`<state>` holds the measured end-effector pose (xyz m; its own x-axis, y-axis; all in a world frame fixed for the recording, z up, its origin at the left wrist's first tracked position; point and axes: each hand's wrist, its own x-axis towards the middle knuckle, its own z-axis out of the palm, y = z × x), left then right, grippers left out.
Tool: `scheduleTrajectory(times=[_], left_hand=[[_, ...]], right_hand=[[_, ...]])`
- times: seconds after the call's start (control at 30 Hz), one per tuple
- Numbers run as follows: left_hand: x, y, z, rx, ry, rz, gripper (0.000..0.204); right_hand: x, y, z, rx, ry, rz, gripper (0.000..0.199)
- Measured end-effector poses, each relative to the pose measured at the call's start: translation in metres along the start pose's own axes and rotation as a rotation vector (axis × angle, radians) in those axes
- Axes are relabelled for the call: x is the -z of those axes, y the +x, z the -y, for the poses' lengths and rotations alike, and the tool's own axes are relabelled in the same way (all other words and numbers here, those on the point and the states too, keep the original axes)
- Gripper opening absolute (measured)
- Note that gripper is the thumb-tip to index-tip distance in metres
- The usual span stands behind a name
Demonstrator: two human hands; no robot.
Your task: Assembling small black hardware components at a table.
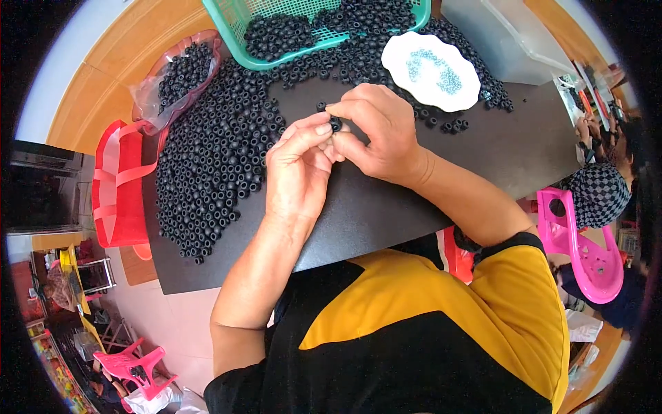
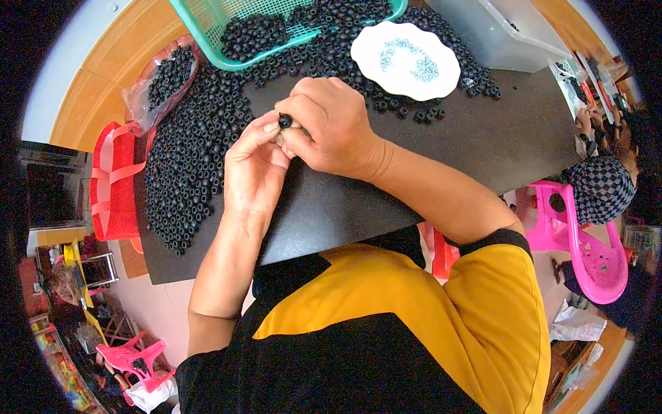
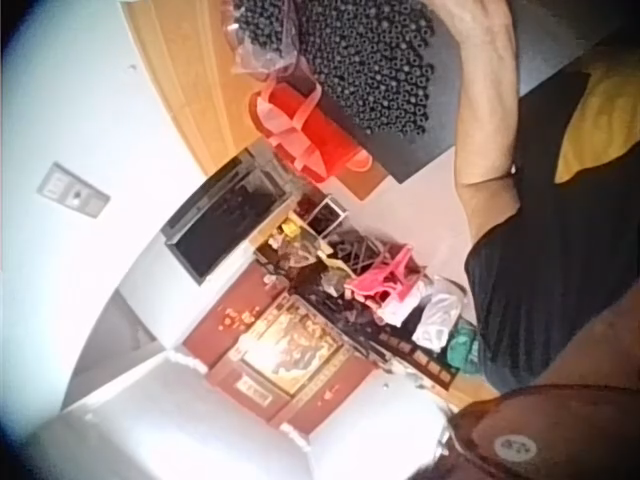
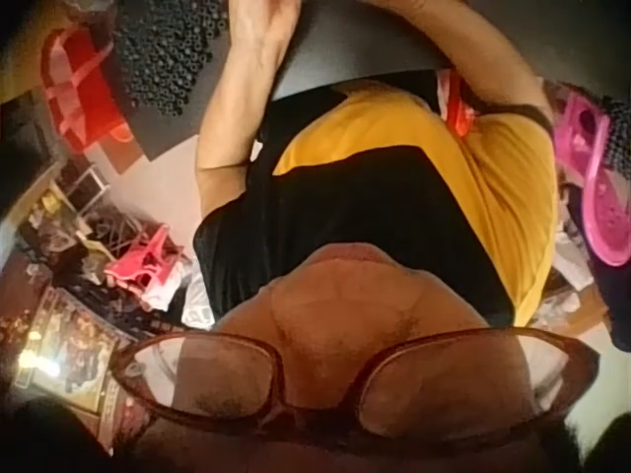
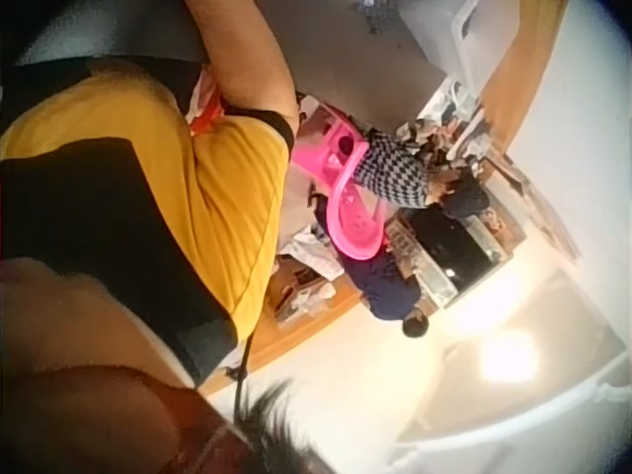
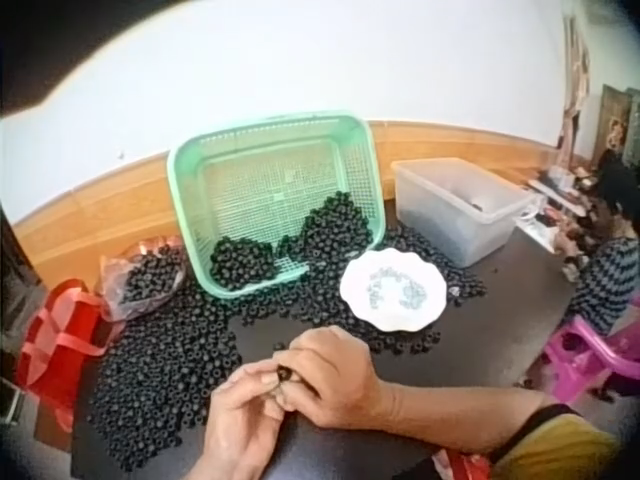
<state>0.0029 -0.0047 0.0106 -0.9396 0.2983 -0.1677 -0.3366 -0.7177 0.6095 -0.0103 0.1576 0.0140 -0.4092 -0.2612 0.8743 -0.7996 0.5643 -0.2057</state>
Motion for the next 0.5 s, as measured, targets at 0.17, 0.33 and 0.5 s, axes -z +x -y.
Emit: scheduleTrajectory(times=[0.17, 0.33, 0.5], left_hand=[[-0.0005, -0.0007, -0.0021, -0.026, 0.083, -0.009, 0.019], [-0.0036, -0.001, -0.0012, -0.094, 0.061, -0.051, 0.028], [-0.0067, -0.0019, 0.0001, -0.103, 0.061, 0.002, 0.032]], right_hand=[[-0.0012, 0.0018, 0.0051, -0.003, -0.027, 0.008, 0.031], [0.0023, 0.0012, 0.0051, 0.014, -0.063, 0.04, 0.029], [0.0063, 0.0021, -0.0024, 0.089, -0.022, 0.014, 0.028]])
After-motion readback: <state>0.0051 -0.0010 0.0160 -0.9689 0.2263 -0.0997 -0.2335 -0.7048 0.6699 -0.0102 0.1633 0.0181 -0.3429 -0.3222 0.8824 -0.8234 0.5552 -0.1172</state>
